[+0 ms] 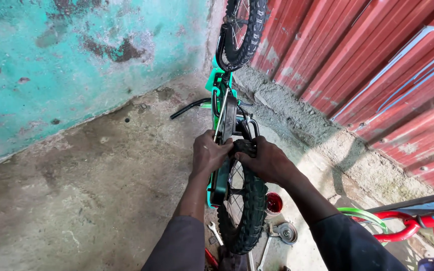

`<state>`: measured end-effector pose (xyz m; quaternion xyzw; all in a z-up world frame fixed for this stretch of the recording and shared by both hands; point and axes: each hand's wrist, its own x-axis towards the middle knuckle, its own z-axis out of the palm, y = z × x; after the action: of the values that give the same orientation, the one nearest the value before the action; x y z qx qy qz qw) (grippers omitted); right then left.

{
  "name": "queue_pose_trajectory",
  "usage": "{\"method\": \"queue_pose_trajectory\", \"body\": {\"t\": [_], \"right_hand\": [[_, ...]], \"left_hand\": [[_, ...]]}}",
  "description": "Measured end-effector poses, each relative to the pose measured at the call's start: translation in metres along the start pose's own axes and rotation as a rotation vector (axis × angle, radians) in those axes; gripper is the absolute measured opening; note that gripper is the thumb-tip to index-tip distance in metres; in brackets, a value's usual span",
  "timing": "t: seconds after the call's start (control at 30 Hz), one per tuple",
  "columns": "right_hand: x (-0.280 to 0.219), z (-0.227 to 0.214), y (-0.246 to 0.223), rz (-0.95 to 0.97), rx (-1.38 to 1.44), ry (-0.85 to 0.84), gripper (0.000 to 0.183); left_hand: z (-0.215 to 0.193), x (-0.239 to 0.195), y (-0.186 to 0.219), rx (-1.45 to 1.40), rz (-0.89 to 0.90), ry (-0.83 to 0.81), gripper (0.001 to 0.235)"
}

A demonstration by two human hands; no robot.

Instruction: The person uses a screwdriver and wrench to tighten bolts on the rear wheel and chain guard of a green bicycle. They rotate the wheel to check alignment and continue adjusting components with the tools.

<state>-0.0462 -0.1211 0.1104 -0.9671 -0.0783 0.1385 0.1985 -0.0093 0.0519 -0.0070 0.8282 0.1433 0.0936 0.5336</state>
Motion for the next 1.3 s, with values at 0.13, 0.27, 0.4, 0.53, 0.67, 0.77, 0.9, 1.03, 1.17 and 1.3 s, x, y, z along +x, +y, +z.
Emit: {"method": "queue_pose_trajectory", "body": {"t": [0.13,0.27,0.4,0.53,0.67,0.77,0.9,1.03,1.17,1.3], "right_hand": [[-0.001,0.003,0.002,-0.029,0.024,0.015,0.084],[-0.009,-0.005,-0.010,0.015,0.060,-0.004,0.089],[-0.010,-0.007,-0.018,0.034,0.045,-0.020,0.087],[-0.003,-0.007,-0.018,0.052,0.043,-0.013,0.089],[-0.006,-0.012,-0.022,0.058,0.058,-0.024,0.084],[0.002,-0.010,-0.011,0.029,0.098,-0.018,0.082],[0.019,-0.010,0.007,0.003,0.116,-0.051,0.084],[0.055,-0.019,0.029,0.080,0.469,0.046,0.070],[0.133,-0.015,0.054,0.100,0.686,0.170,0.046],[0.264,0.025,0.085,0.042,1.012,0.210,0.028]], "left_hand": [[-0.013,0.002,-0.007,-0.055,0.046,-0.029,0.058],[-0.025,-0.028,-0.004,-0.370,-0.024,-0.071,0.062],[0.014,-0.003,-0.091,-0.389,-0.145,-0.066,0.059],[0.002,-0.052,-0.049,-0.539,-0.383,-0.298,0.087],[0.044,-0.041,-0.083,-0.784,-0.486,-0.326,0.075],[0.055,-0.033,-0.096,-0.905,-0.504,-0.305,0.063],[0.019,-0.050,-0.053,-0.723,-0.518,-0.327,0.093],[0.020,-0.048,-0.053,-0.565,-0.488,-0.388,0.111],[0.075,-0.016,-0.130,-0.598,-0.507,-0.383,0.113],[0.063,-0.021,-0.108,-0.546,-0.557,-0.344,0.064]]}}
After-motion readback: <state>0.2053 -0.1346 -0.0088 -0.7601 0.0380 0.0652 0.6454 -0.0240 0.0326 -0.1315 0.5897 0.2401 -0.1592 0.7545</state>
